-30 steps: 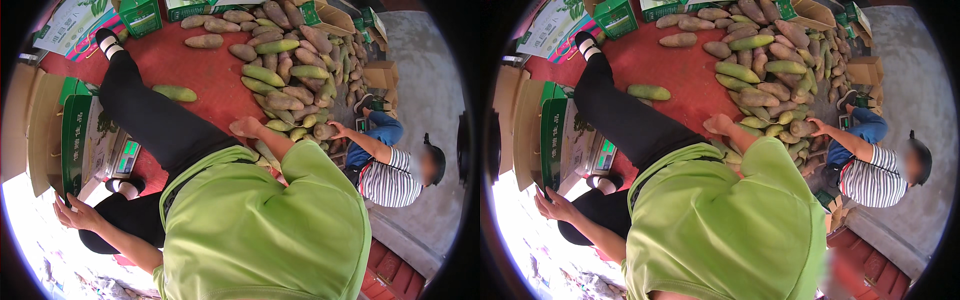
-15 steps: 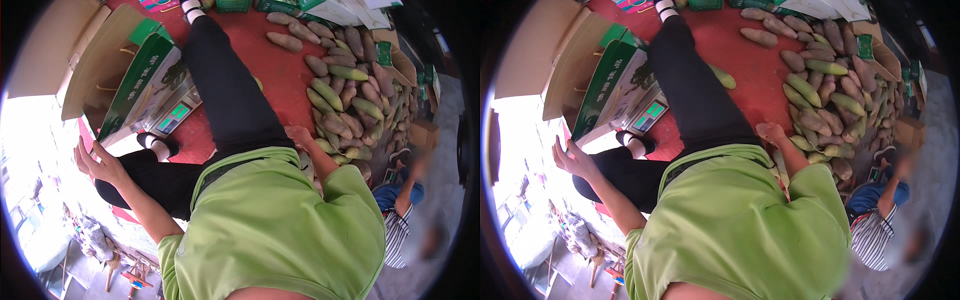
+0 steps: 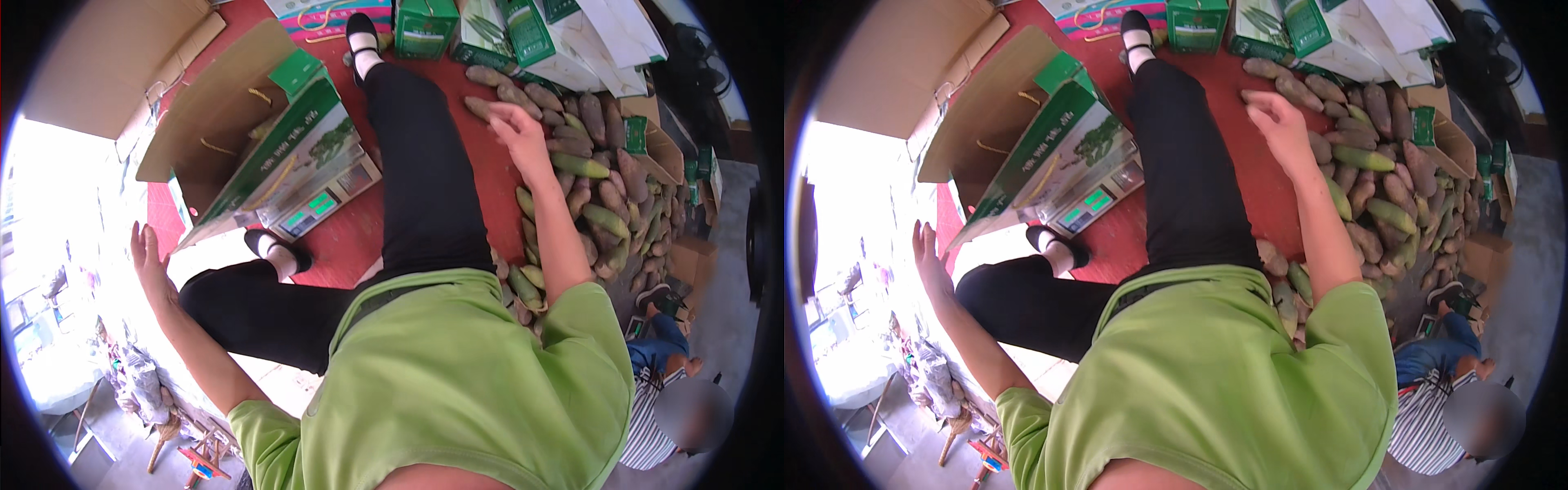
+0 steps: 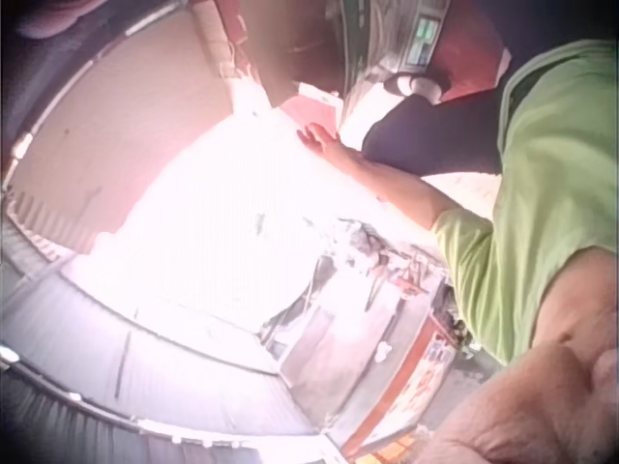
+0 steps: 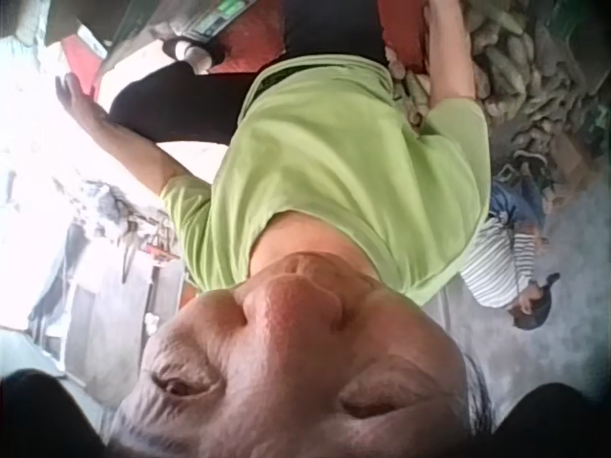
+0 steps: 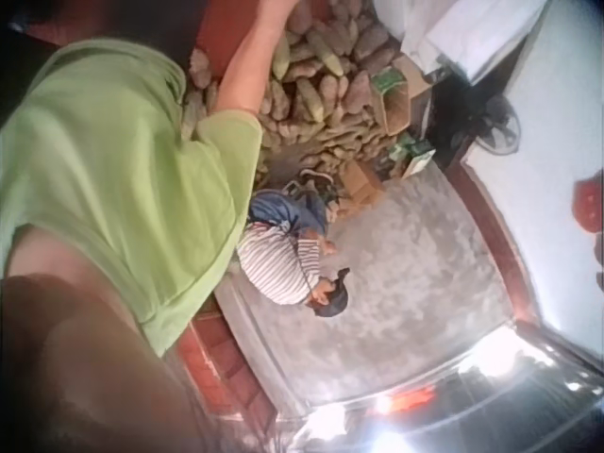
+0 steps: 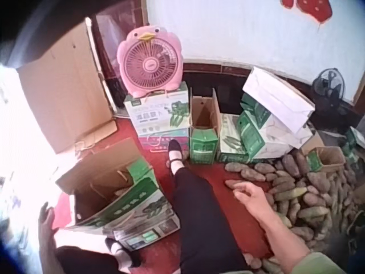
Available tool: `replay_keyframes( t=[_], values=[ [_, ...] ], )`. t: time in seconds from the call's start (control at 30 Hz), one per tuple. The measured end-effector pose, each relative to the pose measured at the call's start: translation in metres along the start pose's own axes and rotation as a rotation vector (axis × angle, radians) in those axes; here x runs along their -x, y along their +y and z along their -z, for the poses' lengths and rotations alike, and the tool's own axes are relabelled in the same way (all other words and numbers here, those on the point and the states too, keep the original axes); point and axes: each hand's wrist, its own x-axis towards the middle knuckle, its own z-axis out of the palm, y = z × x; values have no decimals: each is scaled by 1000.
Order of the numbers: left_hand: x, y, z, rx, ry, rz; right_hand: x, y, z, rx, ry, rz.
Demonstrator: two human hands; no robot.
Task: The recorder is sitting on the floor, picking up vegetables from a pile and placing them into cardboard boxes on a scale.
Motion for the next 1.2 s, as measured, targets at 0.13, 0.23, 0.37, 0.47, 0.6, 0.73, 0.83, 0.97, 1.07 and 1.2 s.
replay_keyframes(
  t=[0.13, 0.23, 0.37, 0.47, 0.6, 0.73, 0.83, 0.97, 1.07, 1.2],
  values=[
    [-25, -1, -9, -106, -138, 49, -45, -77, -42, -36, -162, 303],
    [-31, -5, -23, -227, -274, 21, -59, -108, -78, -6, -200, 390],
    [-52, -47, -5, 31, -311, 75, -66, -79, -93, -46, -104, 312],
    [-51, -39, -5, 0, -294, 16, -56, -9, -76, 33, 91, 248],
    [-48, -32, -14, 144, -204, 39, -4, 127, -35, 366, 149, -3],
    [-59, -43, -4, 187, -132, 59, 57, 213, 27, 745, 87, -334],
    [-66, -53, 1, 250, -113, 102, 75, 229, 71, 821, 173, -461],
    [-79, -64, 8, 270, -101, 151, 67, 232, 109, 972, 243, -475],
    [-84, -72, 15, 267, -153, 146, 47, 224, 119, 1117, 196, -481],
    [-85, -75, 7, 264, -185, 161, 34, 243, 122, 1306, 181, -405]
  ],
)
